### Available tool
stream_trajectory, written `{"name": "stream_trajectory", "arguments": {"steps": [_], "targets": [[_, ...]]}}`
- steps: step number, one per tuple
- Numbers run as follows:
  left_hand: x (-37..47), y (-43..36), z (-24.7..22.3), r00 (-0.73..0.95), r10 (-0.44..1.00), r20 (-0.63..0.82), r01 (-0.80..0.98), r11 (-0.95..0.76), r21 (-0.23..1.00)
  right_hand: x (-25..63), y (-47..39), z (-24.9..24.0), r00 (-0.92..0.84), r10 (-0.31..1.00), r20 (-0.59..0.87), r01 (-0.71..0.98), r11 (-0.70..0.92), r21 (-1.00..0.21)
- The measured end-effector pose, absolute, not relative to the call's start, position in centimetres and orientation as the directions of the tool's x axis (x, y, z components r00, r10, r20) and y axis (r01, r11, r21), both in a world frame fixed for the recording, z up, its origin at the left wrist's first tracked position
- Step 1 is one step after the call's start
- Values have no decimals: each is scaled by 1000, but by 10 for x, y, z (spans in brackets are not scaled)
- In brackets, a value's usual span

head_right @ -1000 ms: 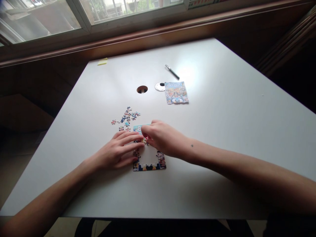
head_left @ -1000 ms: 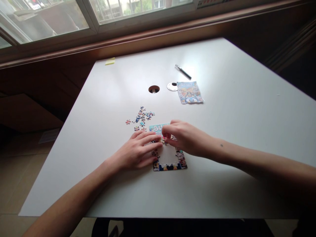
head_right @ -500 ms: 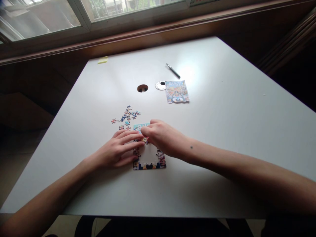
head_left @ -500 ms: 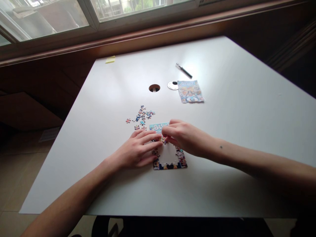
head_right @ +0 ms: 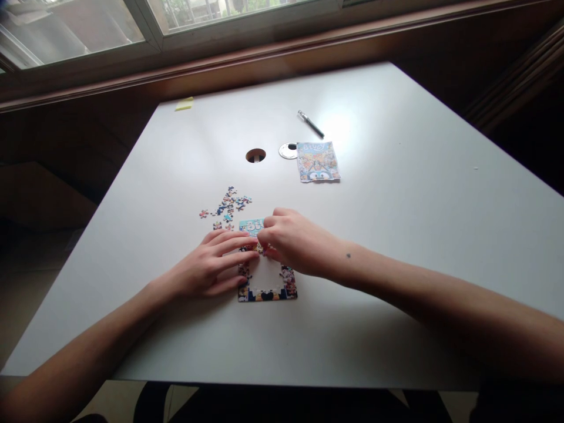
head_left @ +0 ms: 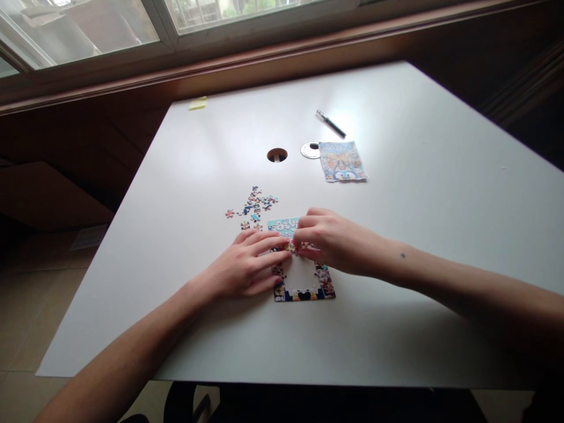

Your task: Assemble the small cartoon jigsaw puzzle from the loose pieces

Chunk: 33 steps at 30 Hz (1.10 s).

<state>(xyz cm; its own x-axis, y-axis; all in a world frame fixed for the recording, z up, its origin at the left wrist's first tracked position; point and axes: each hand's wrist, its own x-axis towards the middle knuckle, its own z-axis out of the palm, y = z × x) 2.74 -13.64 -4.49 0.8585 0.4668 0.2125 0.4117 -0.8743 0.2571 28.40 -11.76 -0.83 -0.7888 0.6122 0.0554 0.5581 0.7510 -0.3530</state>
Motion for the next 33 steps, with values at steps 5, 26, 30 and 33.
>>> {"name": "stream_trajectory", "arguments": {"steps": [5,26,30,33], "targets": [[27,-136,-46,854,470,222,410,-871,270,284,-118,-8,-810,582,76,522,774,-359],[28,-136,-45,857,468,218,407,-872,270,285,-115,-6,-857,508,82,467,835,-292],[28,-136,-45,857,469,214,408,-870,276,285,-115,-6,-862,501,78,464,841,-276],[27,-136,-46,858,470,206,411,-870,274,285,-115,-7,-864,502,39,472,835,-282]]}}
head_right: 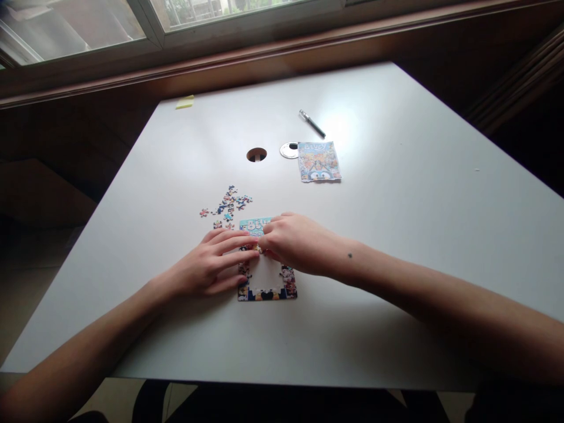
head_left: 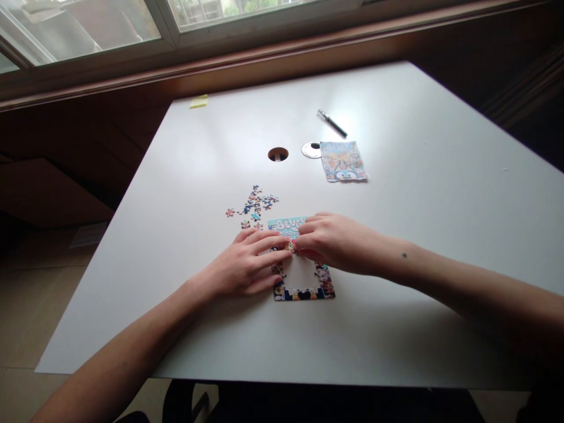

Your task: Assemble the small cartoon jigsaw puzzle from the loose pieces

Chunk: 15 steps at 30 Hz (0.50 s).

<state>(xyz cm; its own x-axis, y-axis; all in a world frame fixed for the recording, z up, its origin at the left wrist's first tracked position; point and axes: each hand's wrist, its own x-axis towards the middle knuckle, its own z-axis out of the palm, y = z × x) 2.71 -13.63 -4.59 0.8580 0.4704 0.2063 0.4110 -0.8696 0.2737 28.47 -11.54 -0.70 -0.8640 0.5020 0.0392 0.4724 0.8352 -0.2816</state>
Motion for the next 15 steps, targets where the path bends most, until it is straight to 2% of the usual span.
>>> {"name": "stream_trajectory", "arguments": {"steps": [5,8,10,13,15], "targets": [[28,-136,-44,862,475,179,418,-864,280,288,-117,-1,-824,554,-118,559,763,-323],[28,-136,-43,860,476,183,418,-864,282,296,-111,9,-810,552,-199,581,707,-403],[29,-136,-42,858,478,190,419,-864,281,302,-105,16,-850,496,-178,517,719,-466],[28,-136,-43,858,471,204,412,-869,273,311,-96,23,-832,553,-48,511,730,-453],[28,-136,-45,859,465,213,408,-874,263,314,-93,22,-831,554,-51,518,737,-434]]}}
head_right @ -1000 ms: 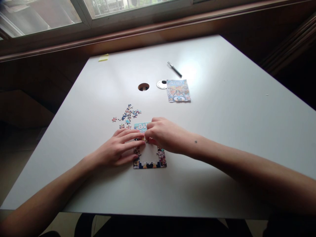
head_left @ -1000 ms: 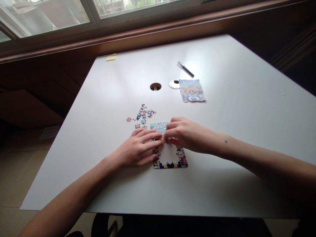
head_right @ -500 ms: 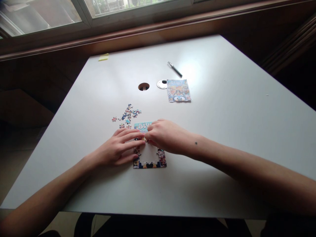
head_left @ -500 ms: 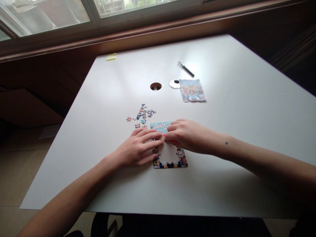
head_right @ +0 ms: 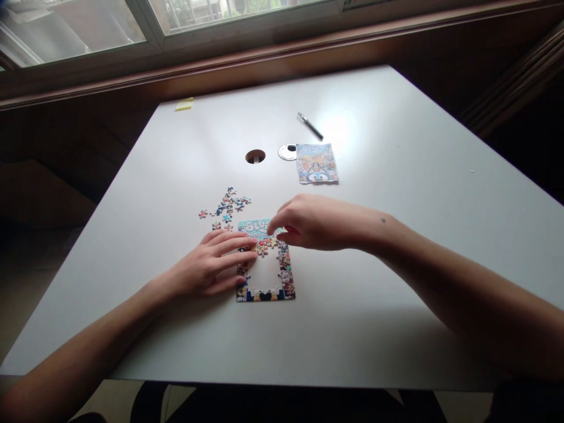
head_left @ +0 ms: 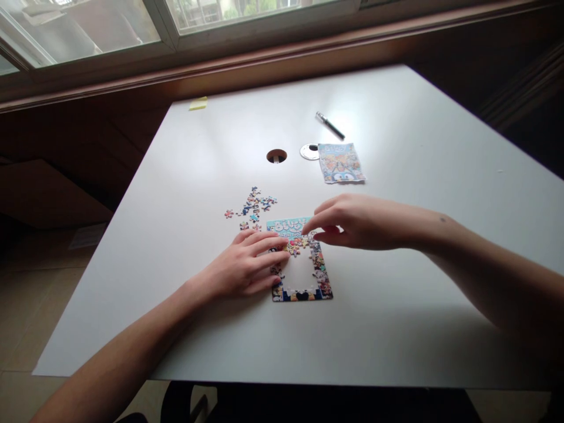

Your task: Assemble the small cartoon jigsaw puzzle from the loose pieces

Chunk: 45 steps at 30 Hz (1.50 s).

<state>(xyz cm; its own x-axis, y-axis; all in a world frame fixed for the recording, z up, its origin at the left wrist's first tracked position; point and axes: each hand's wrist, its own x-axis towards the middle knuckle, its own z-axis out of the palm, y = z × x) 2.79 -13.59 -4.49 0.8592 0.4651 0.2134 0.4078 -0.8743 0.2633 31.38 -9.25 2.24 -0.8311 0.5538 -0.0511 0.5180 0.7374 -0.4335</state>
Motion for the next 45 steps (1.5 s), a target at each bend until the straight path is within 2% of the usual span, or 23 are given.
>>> {"name": "stream_trajectory", "arguments": {"steps": [4,9,12,14,18,20,24,31,45], "targets": [[27,-135,-47,860,459,223,405,-880,248,317,-92,17,-826,553,-111,547,738,-395],[26,-135,-47,856,451,252,396,-886,241,320,-96,22,-798,598,-74,580,729,-363],[25,-135,-47,819,500,282,443,-863,243,323,-101,16,-776,630,-41,599,714,-364],[23,-133,-46,763,574,298,521,-818,244,326,-106,0,-768,640,17,583,710,-395],[19,-127,-44,667,680,303,639,-732,238,339,-117,-40,-754,612,236,492,766,-414],[15,-124,-43,635,703,320,665,-708,237,343,-122,-52,-738,618,271,491,767,-412],[13,-124,-40,570,741,354,711,-661,240,344,-128,-53,-751,606,260,490,777,-396],[31,-141,-42,747,635,196,599,-771,214,342,-131,-53,-774,600,203,510,781,-361],[30,-141,-44,768,628,126,594,-773,224,340,-134,-53,-768,609,199,536,780,-322]]}}
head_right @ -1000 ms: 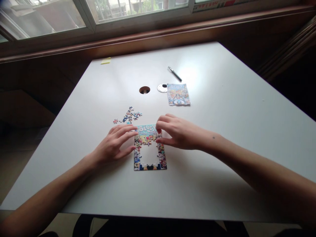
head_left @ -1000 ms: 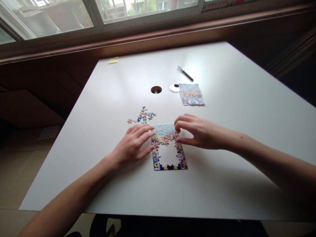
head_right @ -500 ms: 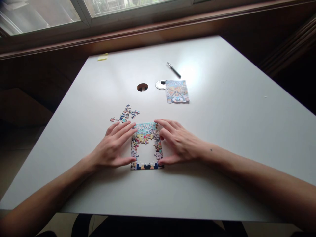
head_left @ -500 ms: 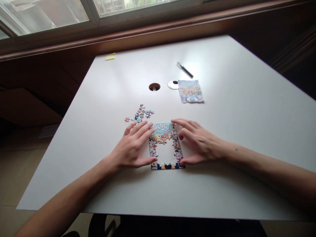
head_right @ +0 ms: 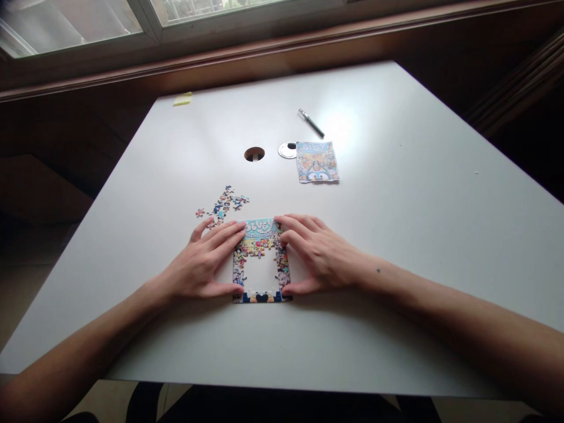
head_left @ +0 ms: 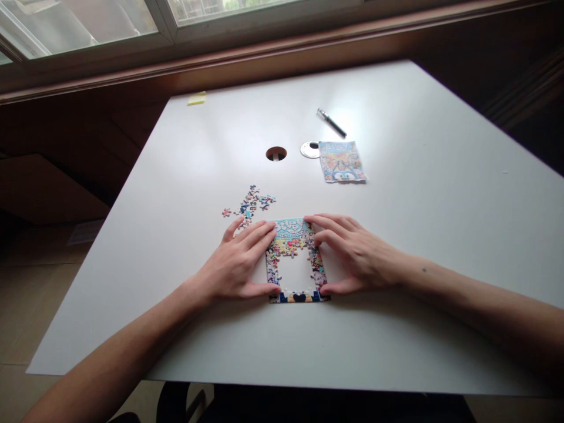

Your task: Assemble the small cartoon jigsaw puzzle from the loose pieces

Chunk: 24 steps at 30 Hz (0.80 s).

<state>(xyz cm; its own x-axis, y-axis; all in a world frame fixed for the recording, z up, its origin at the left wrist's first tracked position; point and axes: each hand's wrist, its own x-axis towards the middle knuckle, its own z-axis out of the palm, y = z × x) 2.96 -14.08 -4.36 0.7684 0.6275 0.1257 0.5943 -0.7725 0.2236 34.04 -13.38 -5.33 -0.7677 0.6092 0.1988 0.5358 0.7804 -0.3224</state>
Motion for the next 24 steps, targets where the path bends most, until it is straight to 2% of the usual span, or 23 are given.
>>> {"name": "stream_trajectory", "arguments": {"steps": [12,24], "targets": [[28,-139,-42,781,618,86,587,-775,235,339,-136,-52,-775,599,202,537,793,-288],[27,-139,-43,760,644,83,614,-755,231,340,-135,-54,-773,606,189,538,783,-312]]}}
